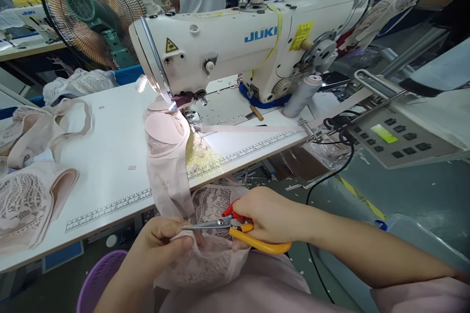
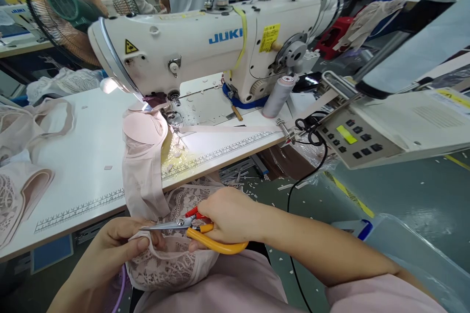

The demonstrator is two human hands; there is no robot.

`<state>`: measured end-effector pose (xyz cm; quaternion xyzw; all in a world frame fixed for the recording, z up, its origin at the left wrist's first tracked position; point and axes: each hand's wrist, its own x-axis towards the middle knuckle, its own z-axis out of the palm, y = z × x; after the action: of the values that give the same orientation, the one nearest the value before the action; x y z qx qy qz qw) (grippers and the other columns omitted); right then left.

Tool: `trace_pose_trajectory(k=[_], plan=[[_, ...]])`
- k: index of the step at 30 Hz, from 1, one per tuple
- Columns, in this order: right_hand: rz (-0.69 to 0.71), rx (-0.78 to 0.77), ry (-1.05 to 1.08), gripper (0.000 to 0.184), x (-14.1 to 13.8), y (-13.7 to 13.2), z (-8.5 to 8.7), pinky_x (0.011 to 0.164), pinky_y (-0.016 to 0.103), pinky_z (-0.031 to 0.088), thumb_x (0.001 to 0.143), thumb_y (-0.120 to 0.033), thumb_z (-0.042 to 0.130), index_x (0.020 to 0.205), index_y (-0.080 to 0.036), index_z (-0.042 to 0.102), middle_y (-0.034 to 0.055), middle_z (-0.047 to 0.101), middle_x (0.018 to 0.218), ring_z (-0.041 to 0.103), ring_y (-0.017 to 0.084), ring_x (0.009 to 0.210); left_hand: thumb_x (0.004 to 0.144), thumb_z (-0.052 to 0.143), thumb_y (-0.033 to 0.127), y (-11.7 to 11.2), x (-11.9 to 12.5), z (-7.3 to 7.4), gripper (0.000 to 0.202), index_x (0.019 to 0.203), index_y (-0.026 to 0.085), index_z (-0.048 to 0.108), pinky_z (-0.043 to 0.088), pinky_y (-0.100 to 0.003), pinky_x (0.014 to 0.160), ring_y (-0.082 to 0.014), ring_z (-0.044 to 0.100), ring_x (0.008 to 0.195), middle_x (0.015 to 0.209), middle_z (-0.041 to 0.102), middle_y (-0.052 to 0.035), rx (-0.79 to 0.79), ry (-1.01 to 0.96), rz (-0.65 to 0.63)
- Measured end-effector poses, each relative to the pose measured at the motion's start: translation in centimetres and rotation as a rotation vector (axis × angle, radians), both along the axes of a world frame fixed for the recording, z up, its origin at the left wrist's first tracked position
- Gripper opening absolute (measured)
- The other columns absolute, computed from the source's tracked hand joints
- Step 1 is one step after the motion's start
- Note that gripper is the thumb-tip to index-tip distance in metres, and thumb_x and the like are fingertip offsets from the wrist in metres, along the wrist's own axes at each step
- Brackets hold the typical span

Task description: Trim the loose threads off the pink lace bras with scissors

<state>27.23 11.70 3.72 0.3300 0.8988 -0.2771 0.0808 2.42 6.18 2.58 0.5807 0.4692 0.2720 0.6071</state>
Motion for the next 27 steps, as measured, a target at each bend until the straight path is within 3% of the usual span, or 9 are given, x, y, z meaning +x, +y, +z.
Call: trace_pose_trajectory(k=[3, 8, 11, 17, 24, 27], plan=[[-0.062, -0.031, 0.058, 0.028, 0.2, 0.0, -0.2, 0.049, 0.022, 0.025, 0.079, -0.040, 0.054, 0.064, -0.018, 0.045, -0.0004, 0.050, 0.061, 0.038, 0.011, 0.052, 0.078, 0.065, 0.035, 0.0, 0.0, 0.1, 0.021, 0.073, 0.019, 0.077, 0.048, -0.027, 0.064, -0.0204, 0.064, 0.067, 0.072, 0.072, -0.0076, 0.016, -0.016, 0.017], [-0.182, -0.078, 0.336, 0.041, 0.1, -1.3, -0.5, 0.050, 0.022, 0.028, 0.070, -0.053, 0.062, 0.064, -0.019, 0.040, -0.0019, 0.048, 0.063, 0.037, 0.010, 0.053, 0.073, 0.070, 0.035, -0.2, 0.1, -0.4, 0.016, 0.074, 0.021, 0.078, 0.049, -0.027, 0.068, -0.0220, 0.066, 0.075, 0.080, 0.075, -0.0079, 0.004, 0.004, 0.206], [-0.095, -0.013, 0.367, 0.031, -0.6, -2.6, -1.2, 0.052, 0.024, 0.029, 0.073, -0.044, 0.059, 0.064, -0.019, 0.042, 0.0009, 0.051, 0.064, 0.041, 0.012, 0.056, 0.071, 0.071, 0.037, -0.3, 0.2, -0.8, 0.017, 0.072, 0.021, 0.078, 0.050, -0.028, 0.071, -0.0231, 0.065, 0.080, 0.084, 0.075, -0.0087, -0.018, -0.041, 0.261], [0.024, 0.102, 0.283, 0.016, -1.8, -4.5, -3.2, 0.056, 0.027, 0.032, 0.062, -0.026, 0.060, 0.072, -0.018, 0.049, 0.0044, 0.058, 0.068, 0.047, 0.017, 0.062, 0.070, 0.072, 0.040, -1.0, 0.1, -1.7, 0.020, 0.073, 0.020, 0.077, 0.046, -0.026, 0.071, -0.0208, 0.063, 0.079, 0.082, 0.075, -0.0069, -0.060, -0.106, 0.400], [-0.028, 0.101, 0.363, 0.015, -1.9, -5.0, -2.3, 0.053, 0.026, 0.030, 0.064, -0.019, 0.050, 0.065, -0.020, 0.035, 0.0027, 0.053, 0.065, 0.043, 0.015, 0.060, 0.073, 0.068, 0.044, -1.8, -0.6, -2.2, 0.031, 0.081, 0.015, 0.076, 0.044, -0.028, 0.067, -0.0211, 0.061, 0.074, 0.074, 0.072, -0.0073, -0.102, -0.145, 0.410], [-0.023, 0.135, 0.429, 0.019, -1.9, -5.0, -2.0, 0.052, 0.026, 0.028, 0.064, -0.019, 0.048, 0.065, -0.021, 0.029, 0.0021, 0.049, 0.063, 0.039, 0.014, 0.058, 0.071, 0.069, 0.046, -2.0, -0.9, -2.2, 0.032, 0.080, 0.016, 0.076, 0.045, -0.029, 0.068, -0.0221, 0.061, 0.077, 0.081, 0.072, -0.0080, -0.085, -0.171, 0.409]])
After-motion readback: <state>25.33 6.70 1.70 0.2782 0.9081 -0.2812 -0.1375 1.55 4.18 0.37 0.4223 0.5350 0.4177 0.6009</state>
